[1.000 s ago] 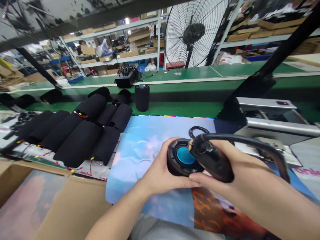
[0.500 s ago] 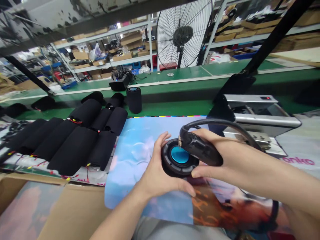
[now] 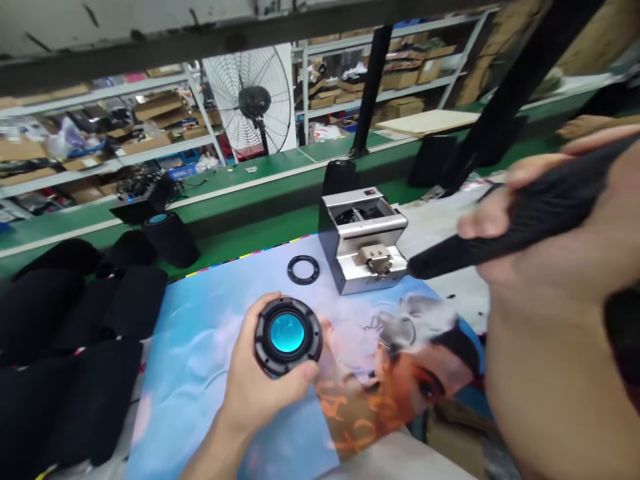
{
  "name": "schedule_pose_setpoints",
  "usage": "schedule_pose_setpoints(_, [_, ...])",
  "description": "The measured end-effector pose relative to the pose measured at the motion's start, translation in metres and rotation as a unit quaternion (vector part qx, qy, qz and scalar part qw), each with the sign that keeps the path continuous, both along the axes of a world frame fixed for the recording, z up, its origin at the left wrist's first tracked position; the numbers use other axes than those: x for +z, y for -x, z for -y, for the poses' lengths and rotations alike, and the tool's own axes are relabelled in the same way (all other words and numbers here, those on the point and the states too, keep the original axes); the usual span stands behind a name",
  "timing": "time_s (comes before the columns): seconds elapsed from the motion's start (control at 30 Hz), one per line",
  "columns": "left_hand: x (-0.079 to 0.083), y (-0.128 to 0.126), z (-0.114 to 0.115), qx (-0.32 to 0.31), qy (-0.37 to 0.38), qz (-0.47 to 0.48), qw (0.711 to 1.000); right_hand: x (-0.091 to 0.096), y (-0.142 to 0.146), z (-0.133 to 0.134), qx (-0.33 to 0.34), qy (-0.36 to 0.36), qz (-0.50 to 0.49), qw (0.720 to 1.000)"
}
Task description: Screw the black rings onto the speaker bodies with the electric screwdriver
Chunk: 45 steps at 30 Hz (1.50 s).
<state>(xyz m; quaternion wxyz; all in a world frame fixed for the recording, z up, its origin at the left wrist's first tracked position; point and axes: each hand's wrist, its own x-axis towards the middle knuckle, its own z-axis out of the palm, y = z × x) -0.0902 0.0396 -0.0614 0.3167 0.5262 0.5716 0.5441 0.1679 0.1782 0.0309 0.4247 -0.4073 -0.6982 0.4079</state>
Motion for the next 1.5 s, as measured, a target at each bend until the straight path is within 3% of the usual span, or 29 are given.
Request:
schedule_pose_setpoints(0.13, [0.011, -0.036, -0.033, -0.108, 0.051, 0.043, 0.992, 0.001, 0.014, -0.015, -0.024, -0.020, -0.054, 0.998])
schedule_pose_setpoints(0.23, [0.014, -0.054, -0.046, -0.148, 0.066, 0.063, 0.985, -0.004, 0.024, -0.029, -0.050, -0.042, -0.101, 0.993])
schedule_pose_setpoints(0.33, [0.013, -0.058, -0.047, -0.145, 0.063, 0.065, 0.985, -0.011, 0.032, -0.040, -0.049, -0.064, -0.183, 0.980])
schedule_pose_setpoints(0.5, [0.012, -0.056, -0.046, -0.147, 0.052, 0.063, 0.986, -0.026, 0.036, -0.050, 0.027, -0.023, -0.254, 0.967])
schedule_pose_setpoints(0.77, [0.014, -0.057, -0.045, -0.144, 0.058, 0.065, 0.986, -0.040, 0.041, -0.055, 0.000, -0.030, -0.331, 0.943])
schedule_pose_setpoints(0.9, [0.012, -0.056, -0.046, -0.146, 0.059, 0.068, 0.985, -0.023, 0.036, -0.039, 0.019, -0.018, -0.348, 0.937])
schedule_pose_setpoints(1.07, [0.012, -0.054, -0.046, -0.146, 0.060, 0.054, 0.986, 0.039, 0.044, 0.000, 0.017, -0.111, -0.386, 0.915])
schedule_pose_setpoints(1.17, [0.013, -0.055, -0.046, -0.150, 0.061, 0.054, 0.985, 0.063, 0.056, 0.014, 0.041, -0.092, -0.373, 0.922])
schedule_pose_setpoints(1.23, [0.013, -0.055, -0.045, -0.155, 0.063, 0.064, 0.984, 0.065, 0.063, 0.015, 0.072, -0.090, -0.359, 0.926])
schedule_pose_setpoints(1.37, [0.013, -0.055, -0.045, -0.161, 0.069, 0.073, 0.982, 0.053, 0.070, 0.007, 0.162, -0.099, -0.351, 0.917])
schedule_pose_setpoints(1.5, [0.014, -0.055, -0.045, -0.153, 0.085, 0.068, 0.982, 0.043, 0.077, 0.004, 0.180, -0.085, -0.366, 0.909])
